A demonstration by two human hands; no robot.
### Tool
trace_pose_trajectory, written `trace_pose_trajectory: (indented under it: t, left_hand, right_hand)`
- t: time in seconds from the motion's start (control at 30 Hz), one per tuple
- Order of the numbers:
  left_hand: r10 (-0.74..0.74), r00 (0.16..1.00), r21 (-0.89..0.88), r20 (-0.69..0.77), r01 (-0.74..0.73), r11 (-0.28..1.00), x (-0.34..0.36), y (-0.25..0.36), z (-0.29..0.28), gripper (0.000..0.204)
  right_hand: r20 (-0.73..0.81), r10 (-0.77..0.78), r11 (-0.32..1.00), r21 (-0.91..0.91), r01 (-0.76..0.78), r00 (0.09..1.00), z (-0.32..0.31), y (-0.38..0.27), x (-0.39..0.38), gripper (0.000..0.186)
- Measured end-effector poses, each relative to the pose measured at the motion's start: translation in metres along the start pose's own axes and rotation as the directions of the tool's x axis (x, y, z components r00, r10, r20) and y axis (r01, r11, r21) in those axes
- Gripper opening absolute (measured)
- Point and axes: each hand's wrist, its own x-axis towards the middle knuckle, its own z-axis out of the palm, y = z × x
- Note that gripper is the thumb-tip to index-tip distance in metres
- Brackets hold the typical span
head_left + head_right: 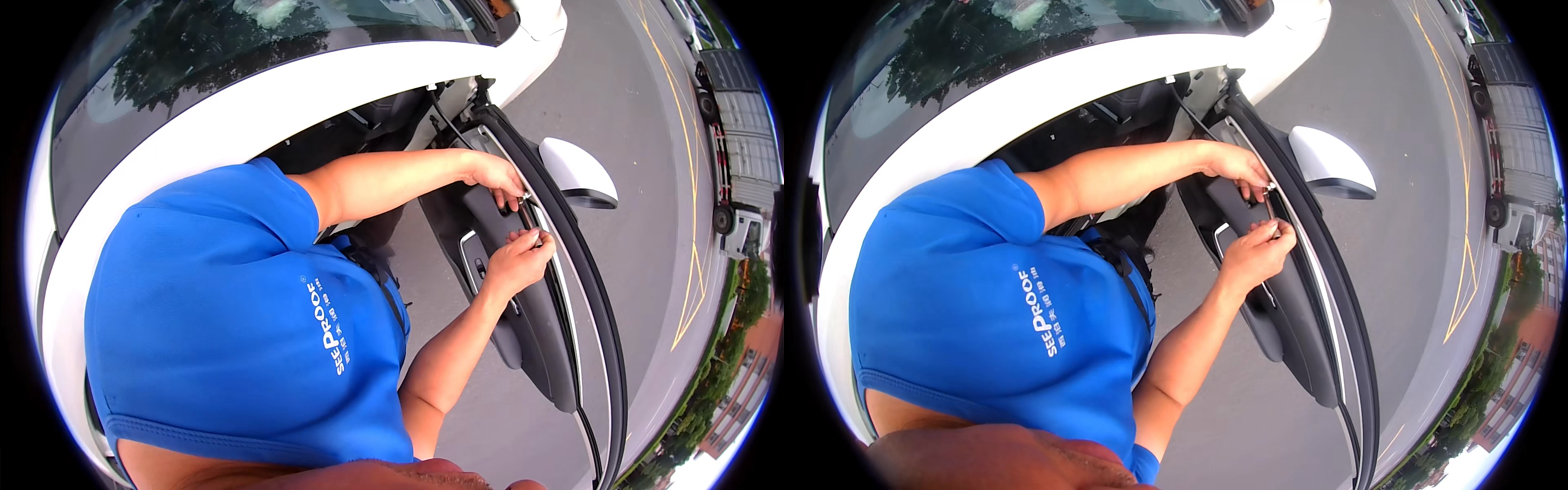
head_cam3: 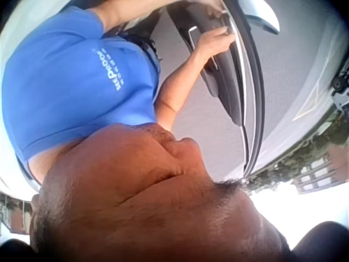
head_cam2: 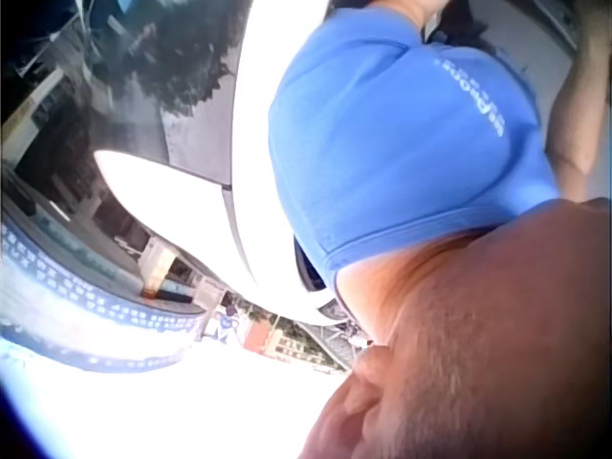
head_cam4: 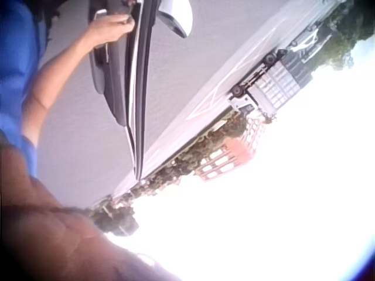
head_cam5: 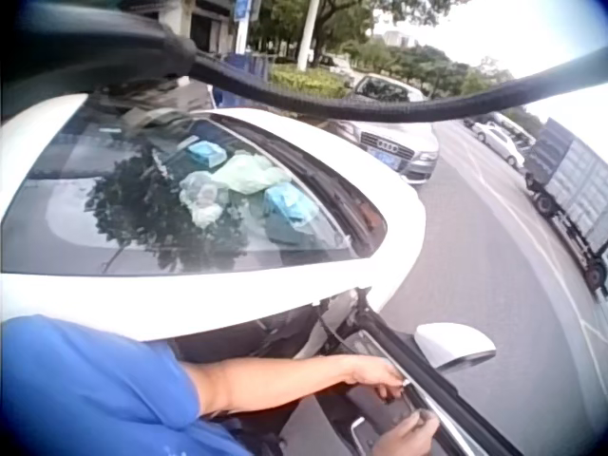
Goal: The person removes a screw from a car door panel using a socket wrench, disconnects a wiring harness, and then aligns and presses a plastic trim piece back onto the door frame.
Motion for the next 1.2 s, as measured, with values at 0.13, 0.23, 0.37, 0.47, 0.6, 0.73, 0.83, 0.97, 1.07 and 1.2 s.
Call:
trace_pose_trajectory:
  t: [0.13,0.23,0.37,0.47,0.6,0.73,0.83,0.97,1.07,1.2]
  left_hand:
    - [0.111,0.994,-0.037,0.019,-0.111,0.993,0.003,-0.009,0.008,0.031]
    - [0.149,0.988,-0.021,0.036,-0.148,0.989,0.004,-0.011,0.008,0.032]
    - [0.208,0.977,-0.123,0.045,-0.201,0.972,-0.011,0.0,0.02,0.032]
    - [0.104,0.992,-0.002,-0.065,-0.105,0.995,0.0,-0.011,0.006,0.025]
    - [0.168,0.986,-0.159,0.009,-0.164,0.973,-0.009,-0.014,0.001,0.021]
    - [0.103,0.994,-0.048,0.026,-0.102,0.994,-0.006,-0.007,0.006,0.022]
    - [0.093,0.995,0.006,0.022,-0.093,0.996,-0.001,-0.002,0.007,0.022]
    - [0.08,0.997,0.058,0.005,-0.08,0.995,0.002,-0.001,0.01,0.023]
    - [0.063,0.996,0.094,-0.063,-0.057,0.994,-0.001,-0.001,0.014,0.024]
    - [0.07,0.991,0.102,-0.114,-0.058,0.993,-0.005,0.005,0.022,0.027]
  right_hand:
    - [-0.002,-0.021,1.0,-0.021,0.021,1.0,0.0,-0.012,-0.003,0.018]
    - [-0.03,-0.118,0.98,-0.164,0.112,0.993,0.008,-0.015,-0.003,0.018]
    - [-0.044,-0.147,0.973,-0.187,0.136,0.988,0.021,-0.035,-0.001,0.019]
    - [-0.021,-0.142,0.965,-0.225,0.134,0.99,0.038,-0.051,0.005,0.019]
    - [0.01,-0.093,0.971,-0.22,0.093,0.996,0.052,-0.057,0.007,0.019]
    - [0.011,-0.024,0.96,-0.28,0.026,1.0,0.05,-0.058,0.02,0.019]
    - [0.031,-0.004,0.952,-0.307,0.013,1.0,0.042,-0.066,0.03,0.02]
    - [0.08,0.008,0.947,-0.32,0.018,0.997,0.022,-0.069,0.038,0.021]
    - [0.049,-0.051,0.961,-0.268,0.063,0.997,0.006,-0.042,0.032,0.02]
    - [-0.115,-0.246,0.955,-0.196,0.221,0.962,-0.002,0.007,0.006,0.014]
